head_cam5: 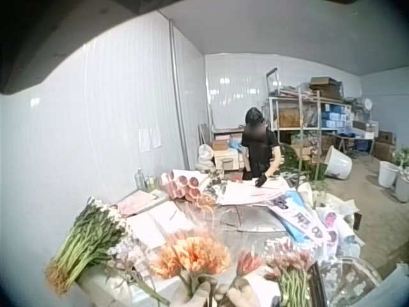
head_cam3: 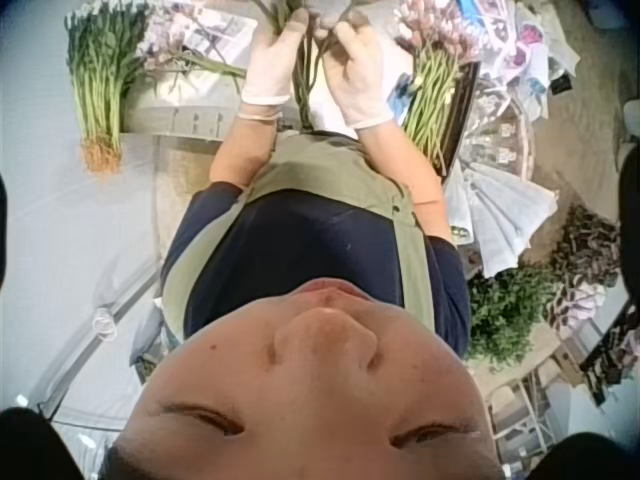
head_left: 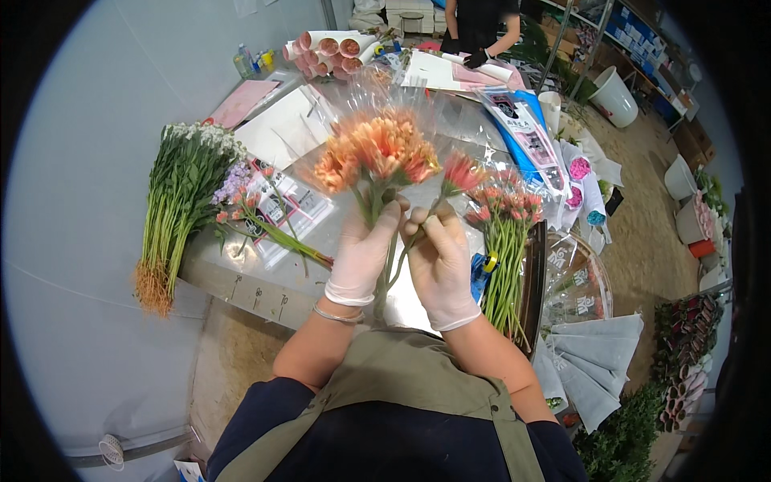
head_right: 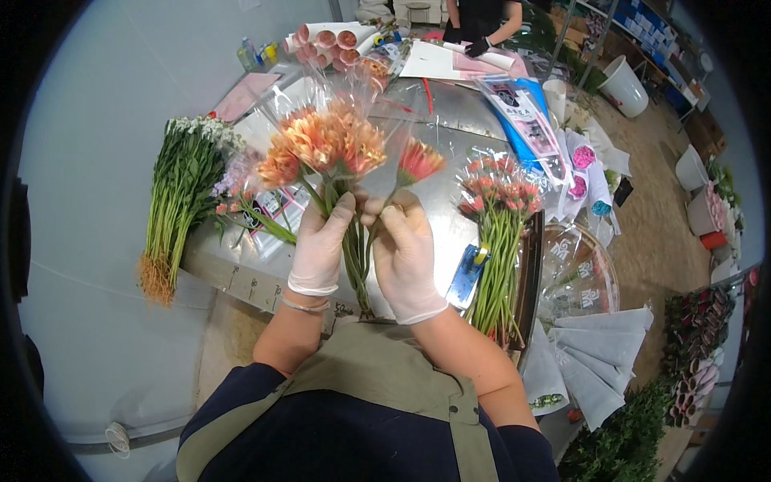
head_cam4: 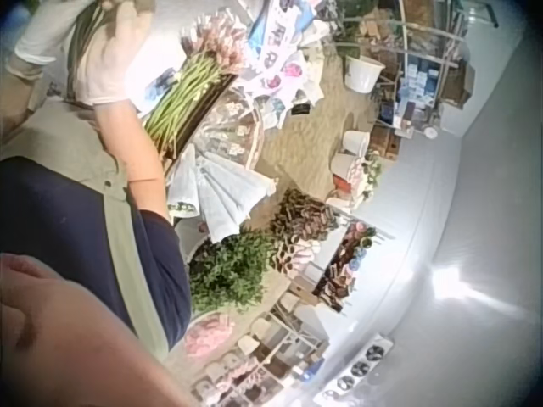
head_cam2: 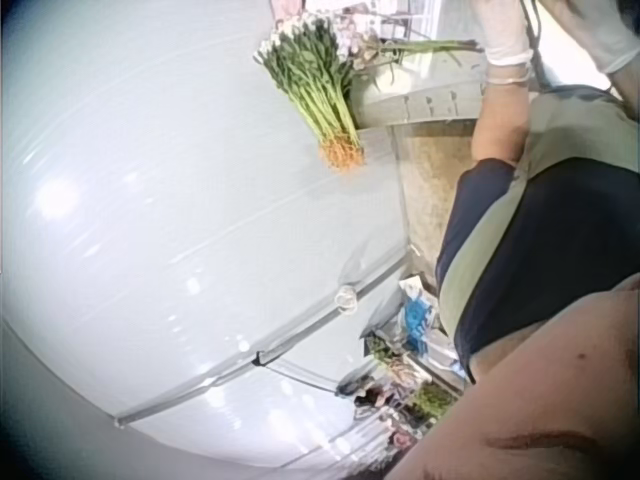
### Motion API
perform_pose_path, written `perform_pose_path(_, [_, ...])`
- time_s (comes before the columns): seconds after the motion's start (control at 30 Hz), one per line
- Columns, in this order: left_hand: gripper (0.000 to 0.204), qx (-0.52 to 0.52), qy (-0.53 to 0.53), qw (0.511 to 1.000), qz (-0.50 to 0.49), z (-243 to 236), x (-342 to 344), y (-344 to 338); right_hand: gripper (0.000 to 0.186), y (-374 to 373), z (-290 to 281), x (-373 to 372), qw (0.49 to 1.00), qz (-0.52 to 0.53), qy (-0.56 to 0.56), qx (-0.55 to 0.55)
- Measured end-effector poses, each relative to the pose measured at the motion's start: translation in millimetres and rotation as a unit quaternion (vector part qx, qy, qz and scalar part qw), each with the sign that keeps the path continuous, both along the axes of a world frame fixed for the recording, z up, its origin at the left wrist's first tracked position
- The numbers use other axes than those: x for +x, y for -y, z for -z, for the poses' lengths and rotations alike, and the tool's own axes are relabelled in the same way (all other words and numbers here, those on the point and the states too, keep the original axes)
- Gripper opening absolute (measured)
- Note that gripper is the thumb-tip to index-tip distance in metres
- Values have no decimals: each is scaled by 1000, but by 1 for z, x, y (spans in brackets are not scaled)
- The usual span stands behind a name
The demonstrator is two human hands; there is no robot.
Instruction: The person arranges orange flowers into a bouquet, adjusting stems and wrapping the bunch in clear plastic. The person handles multiple flower stems, aligns them, and secures the arrangement with plastic wrap.
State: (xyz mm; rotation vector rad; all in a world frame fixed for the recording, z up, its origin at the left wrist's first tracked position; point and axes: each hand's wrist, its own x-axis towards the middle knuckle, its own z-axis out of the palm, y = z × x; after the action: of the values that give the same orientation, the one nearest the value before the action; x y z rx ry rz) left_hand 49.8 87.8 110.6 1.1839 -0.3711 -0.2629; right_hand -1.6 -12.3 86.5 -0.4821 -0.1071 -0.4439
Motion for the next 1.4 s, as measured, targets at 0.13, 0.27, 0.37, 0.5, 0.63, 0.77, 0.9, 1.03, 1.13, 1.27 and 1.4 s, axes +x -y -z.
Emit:
perform_pose_path(0.13, [23, 51, 82, 995, -2, -4, 5, -5, 26, -7, 13, -16, 950, 99, -99, -278])
perform_pose_path(0.27, [17, 56, 1, 998, 34, -6, 6, -6, 16, -10, 12, -26, 884, 76, -117, -446])
perform_pose_path(0.37, [15, 2, 16, 994, 104, 1, 5, 1, 12, 5, 1, -29, 822, 125, -122, -543])
perform_pose_path(0.5, [16, 23, 51, 991, 120, 0, 3, -2, 8, 16, -24, -42, 851, 156, 8, -502])
perform_pose_path(0.63, [20, 29, 58, 979, 193, 5, -4, -2, 24, 37, -96, -58, 891, 243, 15, -383])
perform_pose_path(0.77, [30, -16, 1, 966, 259, 8, -10, -10, 26, 109, -143, -89, 892, 346, 126, -264])
perform_pose_path(0.9, [27, -64, -60, 963, 256, 9, -7, -16, 27, 144, -150, -118, 810, 471, -38, -348])
perform_pose_path(1.03, [28, -124, -48, 948, 289, 28, 4, -22, 25, 172, -114, -114, 751, 474, -206, -412])
perform_pose_path(1.13, [31, -123, -42, 947, 294, 31, 4, -21, 19, 200, -59, -101, 714, 414, -332, -457])
perform_pose_path(1.27, [34, -112, -35, 943, 310, 35, 6, -18, 31, 218, 14, -80, 469, 319, -515, -643])
perform_pose_path(1.4, [39, -126, -104, 937, 310, 39, 4, -17, 29, 158, 21, -68, 518, 293, -397, -699])
